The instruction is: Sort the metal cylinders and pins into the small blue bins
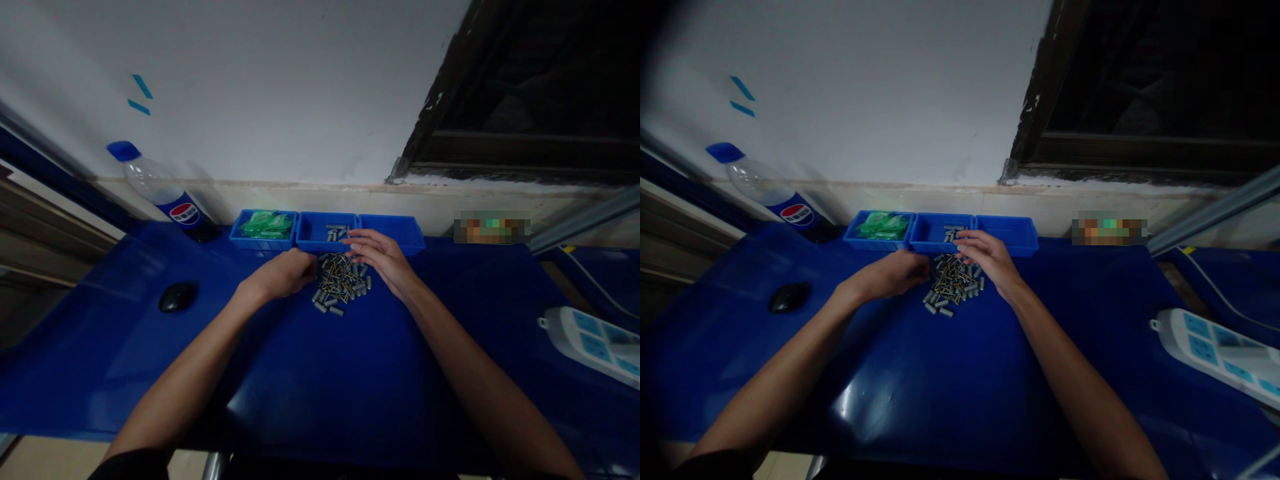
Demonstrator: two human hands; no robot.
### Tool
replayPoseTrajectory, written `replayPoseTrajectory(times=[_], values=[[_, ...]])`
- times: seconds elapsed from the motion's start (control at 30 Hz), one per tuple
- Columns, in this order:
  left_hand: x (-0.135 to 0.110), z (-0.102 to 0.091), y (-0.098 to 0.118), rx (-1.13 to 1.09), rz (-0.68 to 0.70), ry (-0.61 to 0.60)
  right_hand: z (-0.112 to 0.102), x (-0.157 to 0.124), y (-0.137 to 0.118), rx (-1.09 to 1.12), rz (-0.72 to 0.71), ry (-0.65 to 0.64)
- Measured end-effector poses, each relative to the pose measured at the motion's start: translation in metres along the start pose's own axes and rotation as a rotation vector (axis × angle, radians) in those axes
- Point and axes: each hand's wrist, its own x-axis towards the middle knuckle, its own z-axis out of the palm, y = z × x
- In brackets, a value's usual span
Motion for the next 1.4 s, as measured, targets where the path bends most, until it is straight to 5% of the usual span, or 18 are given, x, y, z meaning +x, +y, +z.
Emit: replayPoseTrajectory(times=[0.2,0.37,0.67,1.03,1.23,1.4], values=[[0.005,-0.007,0.017,-0.203,0.079,0.306,-0.004,0.003,0.006,-0.098,0.047,-0.040],[0.007,-0.003,0.022,-0.251,0.113,0.394,-0.005,0.002,0.009,-0.112,0.065,-0.108],[0.008,0.000,0.024,-0.242,0.145,0.398,-0.003,0.000,0.014,-0.068,0.033,-0.225],[0.010,0.009,0.024,-0.298,0.175,0.336,0.002,0.000,0.018,-0.083,0.030,-0.186],[0.015,0.015,0.009,0.017,0.142,0.280,0.002,0.004,0.018,-0.062,-0.087,-0.001],[0.015,0.019,0.005,0.157,0.169,0.156,0.003,0.004,0.014,-0.036,-0.114,0.023]])
